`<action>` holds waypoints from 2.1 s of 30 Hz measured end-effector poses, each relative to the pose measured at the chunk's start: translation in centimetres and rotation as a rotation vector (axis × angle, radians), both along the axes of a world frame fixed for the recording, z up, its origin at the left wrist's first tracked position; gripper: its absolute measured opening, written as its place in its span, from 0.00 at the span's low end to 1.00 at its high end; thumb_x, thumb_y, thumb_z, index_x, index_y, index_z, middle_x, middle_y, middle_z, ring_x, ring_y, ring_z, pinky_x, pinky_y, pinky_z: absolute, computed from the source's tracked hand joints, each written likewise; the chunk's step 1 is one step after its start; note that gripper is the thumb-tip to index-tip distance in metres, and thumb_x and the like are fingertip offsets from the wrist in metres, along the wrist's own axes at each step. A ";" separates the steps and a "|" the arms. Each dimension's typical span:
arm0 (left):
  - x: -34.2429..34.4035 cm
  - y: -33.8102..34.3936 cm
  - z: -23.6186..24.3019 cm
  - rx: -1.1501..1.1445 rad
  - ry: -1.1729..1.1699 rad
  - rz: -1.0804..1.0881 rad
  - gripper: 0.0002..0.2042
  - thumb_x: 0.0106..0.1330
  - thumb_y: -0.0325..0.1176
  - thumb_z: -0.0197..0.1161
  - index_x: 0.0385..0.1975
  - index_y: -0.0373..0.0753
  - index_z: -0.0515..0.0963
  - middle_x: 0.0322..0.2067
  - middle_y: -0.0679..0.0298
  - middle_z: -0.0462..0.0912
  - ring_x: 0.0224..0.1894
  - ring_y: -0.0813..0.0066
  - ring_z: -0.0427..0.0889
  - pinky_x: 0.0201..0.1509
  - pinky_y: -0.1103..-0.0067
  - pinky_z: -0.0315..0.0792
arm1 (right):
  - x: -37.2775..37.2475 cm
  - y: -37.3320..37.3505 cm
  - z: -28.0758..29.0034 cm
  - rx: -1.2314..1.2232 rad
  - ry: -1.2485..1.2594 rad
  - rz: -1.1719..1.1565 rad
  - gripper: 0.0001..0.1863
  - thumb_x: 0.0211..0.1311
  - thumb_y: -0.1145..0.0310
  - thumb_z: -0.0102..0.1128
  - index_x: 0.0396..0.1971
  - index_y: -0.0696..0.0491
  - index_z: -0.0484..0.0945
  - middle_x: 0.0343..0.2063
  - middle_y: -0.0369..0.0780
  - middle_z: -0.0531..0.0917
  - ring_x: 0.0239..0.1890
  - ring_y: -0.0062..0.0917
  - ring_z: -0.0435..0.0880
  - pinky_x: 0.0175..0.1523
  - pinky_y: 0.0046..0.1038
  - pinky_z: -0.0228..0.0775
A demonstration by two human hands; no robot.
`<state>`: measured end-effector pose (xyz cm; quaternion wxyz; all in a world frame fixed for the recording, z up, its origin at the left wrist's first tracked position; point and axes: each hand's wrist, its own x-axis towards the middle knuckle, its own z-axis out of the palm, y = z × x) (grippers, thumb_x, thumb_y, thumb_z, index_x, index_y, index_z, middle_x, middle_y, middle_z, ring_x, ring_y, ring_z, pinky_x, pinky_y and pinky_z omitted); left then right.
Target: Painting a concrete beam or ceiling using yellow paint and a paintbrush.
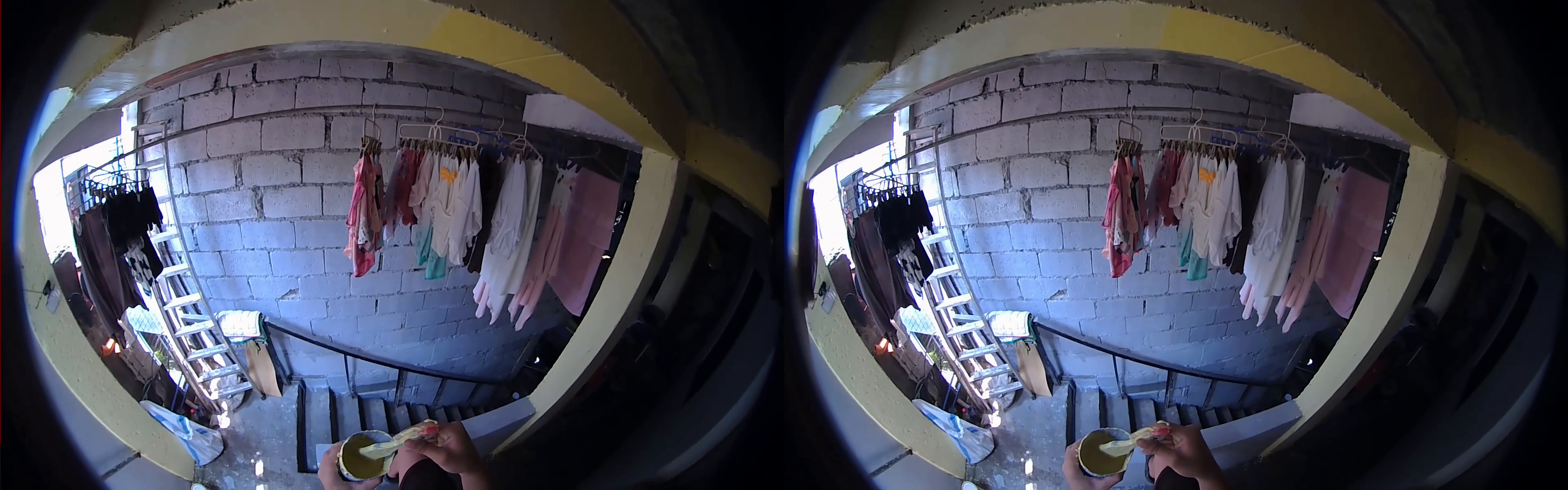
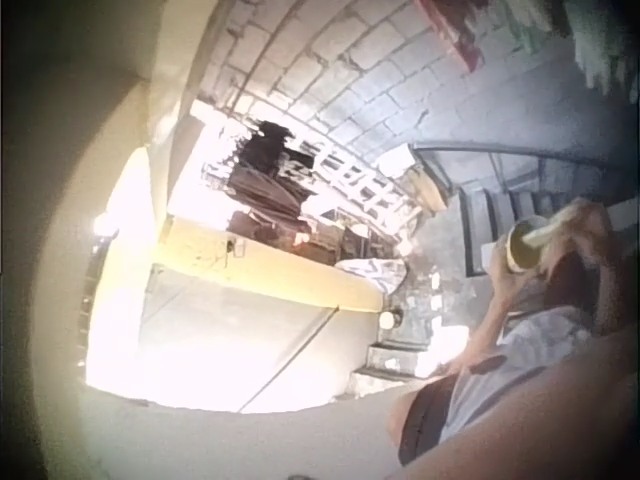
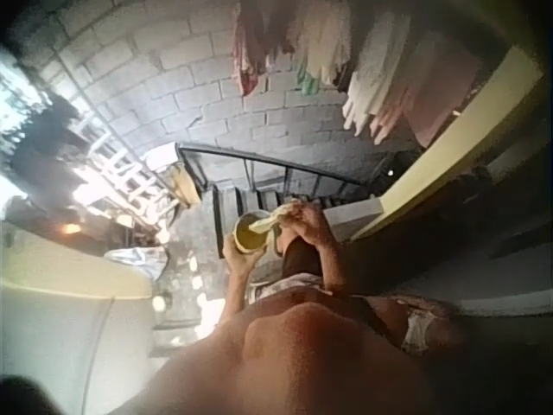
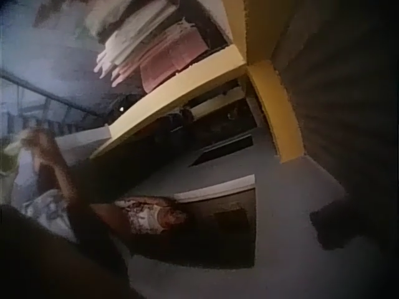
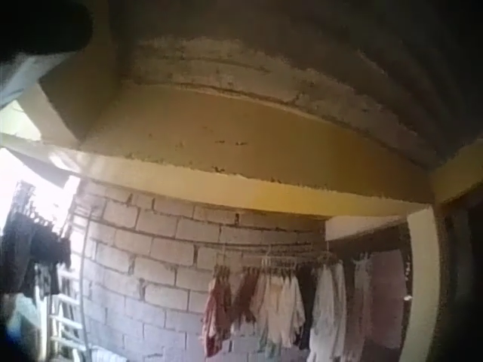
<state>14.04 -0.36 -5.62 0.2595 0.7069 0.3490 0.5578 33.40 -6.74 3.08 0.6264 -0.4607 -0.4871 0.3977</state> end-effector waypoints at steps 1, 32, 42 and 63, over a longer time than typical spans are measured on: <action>0.1 -0.1 0.3 -0.023 -0.009 -0.013 0.31 0.34 0.39 0.80 0.40 0.32 0.74 0.32 0.55 0.82 0.35 0.66 0.82 0.40 0.73 0.75 | -0.2 0.3 -0.1 0.037 -0.081 0.014 0.13 0.55 0.72 0.65 0.36 0.65 0.78 0.32 0.44 0.84 0.34 0.22 0.83 0.39 0.22 0.77; -2.5 -1.1 3.8 -0.231 -0.013 -0.196 0.28 0.39 0.34 0.77 0.43 0.35 0.73 0.36 0.60 0.81 0.38 0.72 0.80 0.41 0.76 0.74 | -1.7 -1.1 0.9 0.389 -0.390 -0.118 0.11 0.54 0.71 0.64 0.38 0.57 0.81 0.36 0.43 0.84 0.32 0.28 0.86 0.39 0.23 0.77; -4.1 0.2 3.9 -0.248 -0.219 -0.173 0.42 0.33 0.41 0.79 0.50 0.31 0.64 0.43 0.57 0.74 0.45 0.70 0.75 0.50 0.74 0.69 | -3.6 -1.1 3.4 0.476 -0.450 -0.121 0.18 0.50 0.70 0.67 0.43 0.55 0.78 0.36 0.41 0.84 0.36 0.32 0.84 0.42 0.26 0.75; -3.0 1.0 4.1 -0.184 -0.108 -0.220 0.45 0.33 0.34 0.79 0.55 0.30 0.61 0.47 0.54 0.72 0.48 0.67 0.74 0.55 0.71 0.68 | -5.2 -3.9 3.5 0.404 -0.309 -0.365 0.21 0.53 0.68 0.67 0.46 0.58 0.73 0.31 0.37 0.77 0.32 0.21 0.79 0.34 0.24 0.66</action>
